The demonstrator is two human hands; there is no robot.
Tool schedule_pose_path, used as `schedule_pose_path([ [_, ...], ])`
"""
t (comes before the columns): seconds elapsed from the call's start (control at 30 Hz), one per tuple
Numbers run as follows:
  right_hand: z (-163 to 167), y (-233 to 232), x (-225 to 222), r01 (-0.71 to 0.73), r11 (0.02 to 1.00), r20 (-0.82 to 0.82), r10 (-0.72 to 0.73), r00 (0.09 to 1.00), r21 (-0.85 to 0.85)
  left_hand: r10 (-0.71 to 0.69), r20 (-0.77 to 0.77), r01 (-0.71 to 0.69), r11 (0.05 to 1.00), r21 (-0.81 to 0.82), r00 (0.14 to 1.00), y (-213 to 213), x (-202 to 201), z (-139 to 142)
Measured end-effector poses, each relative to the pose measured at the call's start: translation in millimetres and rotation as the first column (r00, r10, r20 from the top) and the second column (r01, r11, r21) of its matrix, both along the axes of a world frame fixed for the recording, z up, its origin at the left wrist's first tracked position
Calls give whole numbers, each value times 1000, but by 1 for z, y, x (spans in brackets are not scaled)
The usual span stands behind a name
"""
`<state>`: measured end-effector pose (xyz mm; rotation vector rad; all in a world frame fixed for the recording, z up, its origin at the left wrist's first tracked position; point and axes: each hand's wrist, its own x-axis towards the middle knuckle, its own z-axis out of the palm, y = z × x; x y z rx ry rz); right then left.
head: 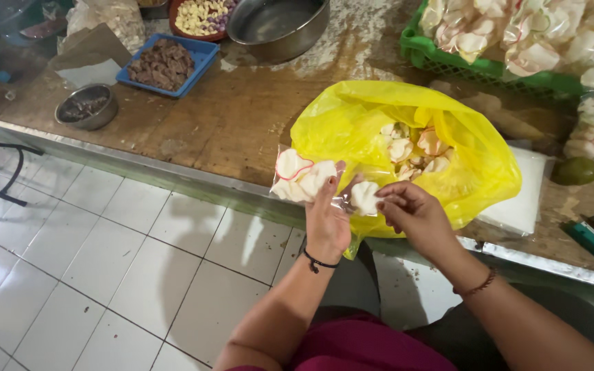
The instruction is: The person packs white and pinkish food items into small clear plastic bags, ties each bag with a rubber band, and places the sealed bags into a yellow plastic bag. The person repeats this process for multiple items.
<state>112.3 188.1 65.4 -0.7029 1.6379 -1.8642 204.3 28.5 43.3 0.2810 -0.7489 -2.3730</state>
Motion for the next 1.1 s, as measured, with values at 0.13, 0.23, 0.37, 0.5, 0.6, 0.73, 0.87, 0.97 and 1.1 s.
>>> schedule_pose_path([
  [0.13, -1, 6, -1, 105, 988, -42, -110, 993, -117, -32, -66, 37, 997, 72, 997, -5, -1, 2],
  [0.23, 6, 17, -9, 227, 947, -174, -269, 947, -229, -12, 60, 7, 996, 92, 998, -14, 3, 3],
  [0.37, 11, 25, -16, 213, 960, -235, -252, 939, -179, -45, -25, 48, 995, 90, 999, -19, 4, 2],
  [0.5, 12, 25, -15, 81, 979, -295, -133, 946, -185, -52, 11, 51, 991, 125, 999, -20, 3, 1],
  [0.6, 15, 24, -11, 41, 990, -427, -94, 900, -132, -70, -4, 69, 980, 187, 998, -22, 3, 1],
  [0.73, 26, 19, -2, 85, 996, -551, -90, 830, -34, -110, -32, 114, 969, 218, 993, -22, 5, 4],
  [0.87, 39, 17, 4, 178, 984, -692, -120, 712, 13, -137, -49, 145, 951, 274, 989, -22, 7, 6],
  [0.97, 44, 18, 5, 185, 983, -750, -112, 652, 13, -148, -41, 153, 946, 285, 988, -22, 6, 3],
  [1.1, 44, 21, 4, 172, 985, -777, -131, 615, -29, -134, -55, 144, 951, 273, 989, -22, 3, -5],
])
